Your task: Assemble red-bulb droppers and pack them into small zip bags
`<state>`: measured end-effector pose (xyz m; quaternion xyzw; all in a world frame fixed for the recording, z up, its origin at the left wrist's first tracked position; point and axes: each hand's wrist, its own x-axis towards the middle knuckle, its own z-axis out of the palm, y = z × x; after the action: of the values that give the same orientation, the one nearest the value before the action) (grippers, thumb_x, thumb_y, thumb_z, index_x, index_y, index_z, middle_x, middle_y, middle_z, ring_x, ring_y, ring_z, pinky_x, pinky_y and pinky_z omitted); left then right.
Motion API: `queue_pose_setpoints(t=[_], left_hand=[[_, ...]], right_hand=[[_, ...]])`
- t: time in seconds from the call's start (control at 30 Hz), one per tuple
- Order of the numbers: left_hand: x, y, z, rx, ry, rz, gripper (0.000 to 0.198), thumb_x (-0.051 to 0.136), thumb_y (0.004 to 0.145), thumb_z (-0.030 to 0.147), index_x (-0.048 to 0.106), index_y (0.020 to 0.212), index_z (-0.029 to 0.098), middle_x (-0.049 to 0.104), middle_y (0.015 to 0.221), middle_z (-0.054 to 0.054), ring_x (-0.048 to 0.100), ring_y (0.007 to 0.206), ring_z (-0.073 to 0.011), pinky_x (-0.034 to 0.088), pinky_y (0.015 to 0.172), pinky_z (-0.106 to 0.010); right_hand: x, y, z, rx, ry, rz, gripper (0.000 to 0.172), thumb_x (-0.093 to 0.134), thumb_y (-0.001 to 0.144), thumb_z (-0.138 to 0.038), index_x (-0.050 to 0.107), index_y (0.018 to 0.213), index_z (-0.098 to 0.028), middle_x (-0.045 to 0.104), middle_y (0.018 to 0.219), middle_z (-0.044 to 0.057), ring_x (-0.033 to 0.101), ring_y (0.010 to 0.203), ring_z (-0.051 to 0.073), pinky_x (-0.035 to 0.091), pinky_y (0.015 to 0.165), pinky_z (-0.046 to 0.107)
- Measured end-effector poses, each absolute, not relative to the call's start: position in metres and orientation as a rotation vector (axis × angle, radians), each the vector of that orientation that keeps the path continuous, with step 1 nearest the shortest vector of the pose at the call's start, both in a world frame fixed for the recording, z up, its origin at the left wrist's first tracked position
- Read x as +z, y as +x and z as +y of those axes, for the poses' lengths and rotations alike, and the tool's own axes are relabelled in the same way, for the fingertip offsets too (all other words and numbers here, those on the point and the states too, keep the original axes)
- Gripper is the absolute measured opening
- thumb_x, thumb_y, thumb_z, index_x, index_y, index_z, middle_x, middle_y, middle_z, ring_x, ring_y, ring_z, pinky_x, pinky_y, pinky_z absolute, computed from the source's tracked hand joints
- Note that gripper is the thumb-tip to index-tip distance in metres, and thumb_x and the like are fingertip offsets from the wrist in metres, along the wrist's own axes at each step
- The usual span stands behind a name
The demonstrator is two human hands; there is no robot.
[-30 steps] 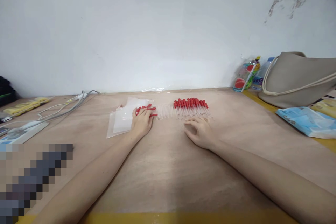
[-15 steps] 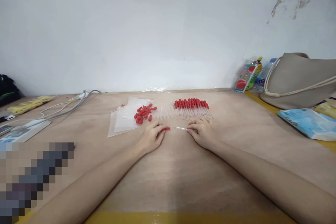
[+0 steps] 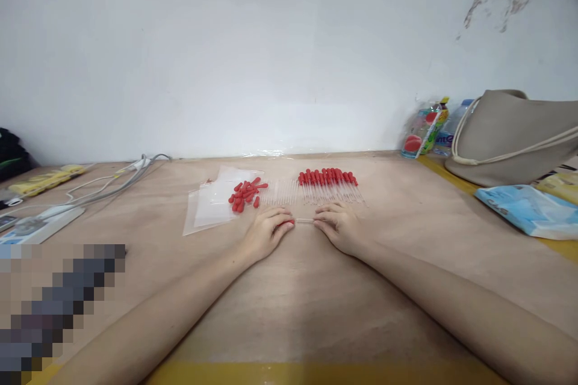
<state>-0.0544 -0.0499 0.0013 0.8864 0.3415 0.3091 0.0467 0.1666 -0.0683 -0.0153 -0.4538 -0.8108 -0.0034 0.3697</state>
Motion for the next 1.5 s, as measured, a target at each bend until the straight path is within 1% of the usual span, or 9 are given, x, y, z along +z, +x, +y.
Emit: queue_pose_setpoints(t=[0.13, 0.23, 0.53, 0.7, 0.83, 0.93, 1.1, 1.37, 1.5], left_hand=[[0.0036, -0.0540, -0.0523, 0.856, 2.723, 1.060, 0.022, 0.042, 0.089, 0.030, 0.061, 0.093, 0.022, 0.067, 0.092, 0.000, 0.060, 0.088, -0.0151, 0.028, 0.101, -0.043], [0.0016, -0.0542, -0.0515, 0.854, 2.725, 1.072, 0.022, 0.041, 0.089, 0.031, 0.061, 0.092, 0.021, 0.068, 0.091, 0.001, 0.061, 0.084, -0.0142, 0.025, 0.103, -0.044], [-0.0023, -0.0554, -0.0491, 0.951, 2.704, 1.060, 0.021, 0.043, 0.088, 0.029, 0.061, 0.091, 0.020, 0.069, 0.086, 0.001, 0.062, 0.081, -0.0149, 0.031, 0.100, -0.043], [0.0000, -0.0541, -0.0497, 0.980, 2.700, 1.004, 0.018, 0.045, 0.087, 0.027, 0.061, 0.090, 0.020, 0.069, 0.085, 0.002, 0.062, 0.077, -0.0131, 0.032, 0.100, -0.041], [0.0005, -0.0534, -0.0509, 1.053, 2.678, 0.961, 0.017, 0.047, 0.087, 0.025, 0.062, 0.088, 0.019, 0.069, 0.083, 0.002, 0.062, 0.077, -0.0122, 0.034, 0.099, -0.040], [-0.0010, -0.0540, -0.0507, 1.084, 2.676, 0.912, 0.015, 0.048, 0.086, 0.024, 0.063, 0.089, 0.020, 0.070, 0.082, 0.002, 0.063, 0.076, -0.0121, 0.035, 0.097, -0.040], [-0.0043, -0.0545, -0.0490, 1.060, 2.686, 0.846, 0.014, 0.050, 0.085, 0.024, 0.063, 0.088, 0.021, 0.070, 0.082, 0.002, 0.063, 0.071, -0.0112, 0.035, 0.096, -0.041], [-0.0044, -0.0538, -0.0484, 1.038, 2.792, 0.783, 0.011, 0.053, 0.083, 0.026, 0.062, 0.087, 0.020, 0.069, 0.078, 0.002, 0.063, 0.070, -0.0111, 0.035, 0.096, -0.039], [-0.0038, -0.0530, -0.0489, 1.084, 2.831, 0.738, 0.011, 0.054, 0.083, 0.026, 0.061, 0.087, 0.019, 0.069, 0.078, 0.001, 0.063, 0.070, -0.0112, 0.035, 0.095, -0.039]], right_hand=[[-0.0129, 0.1644, -0.0715, -0.017, -1.051, -2.043, 0.018, 0.051, 0.082, -0.028, 0.068, 0.086, -0.022, 0.066, 0.086, 0.003, 0.053, 0.087, 0.017, 0.041, 0.081, 0.033], [-0.0125, 0.1632, -0.0724, -0.042, -1.036, -2.050, 0.017, 0.053, 0.082, -0.030, 0.068, 0.083, -0.022, 0.066, 0.086, 0.003, 0.053, 0.086, 0.018, 0.041, 0.081, 0.035], [-0.0139, 0.1651, -0.0701, -0.069, -1.018, -2.063, 0.014, 0.053, 0.081, -0.026, 0.066, 0.082, -0.022, 0.066, 0.083, 0.004, 0.054, 0.082, 0.018, 0.040, 0.079, 0.037], [-0.0131, 0.1639, -0.0716, -0.102, -0.998, -2.060, 0.012, 0.053, 0.082, -0.024, 0.065, 0.081, -0.021, 0.066, 0.075, 0.002, 0.054, 0.082, 0.019, 0.037, 0.081, 0.037], [-0.0134, 0.1633, -0.0707, -0.080, -0.922, -2.086, 0.015, 0.050, 0.084, -0.023, 0.064, 0.085, -0.020, 0.066, 0.076, 0.003, 0.056, 0.072, 0.015, 0.037, 0.074, 0.032], [-0.0150, 0.1648, -0.0687, -0.095, -0.880, -2.105, 0.015, 0.049, 0.084, -0.020, 0.064, 0.085, -0.020, 0.066, 0.075, 0.002, 0.057, 0.067, 0.012, 0.034, 0.076, 0.033], [-0.0161, 0.1677, -0.0687, -0.156, -0.893, -2.143, 0.013, 0.051, 0.083, -0.019, 0.064, 0.085, -0.022, 0.067, 0.077, -0.001, 0.058, 0.069, 0.010, 0.026, 0.079, 0.033], [-0.0120, 0.1657, -0.0772, -0.263, -0.948, -2.191, 0.018, 0.046, 0.085, -0.020, 0.064, 0.084, -0.020, 0.063, 0.072, 0.000, 0.053, 0.063, 0.010, 0.024, 0.074, 0.032], [-0.0081, 0.1669, -0.0773, -0.213, -0.938, -2.246, 0.020, 0.043, 0.086, -0.021, 0.063, 0.084, -0.019, 0.062, 0.071, 0.001, 0.050, 0.062, 0.011, 0.024, 0.071, 0.031]])
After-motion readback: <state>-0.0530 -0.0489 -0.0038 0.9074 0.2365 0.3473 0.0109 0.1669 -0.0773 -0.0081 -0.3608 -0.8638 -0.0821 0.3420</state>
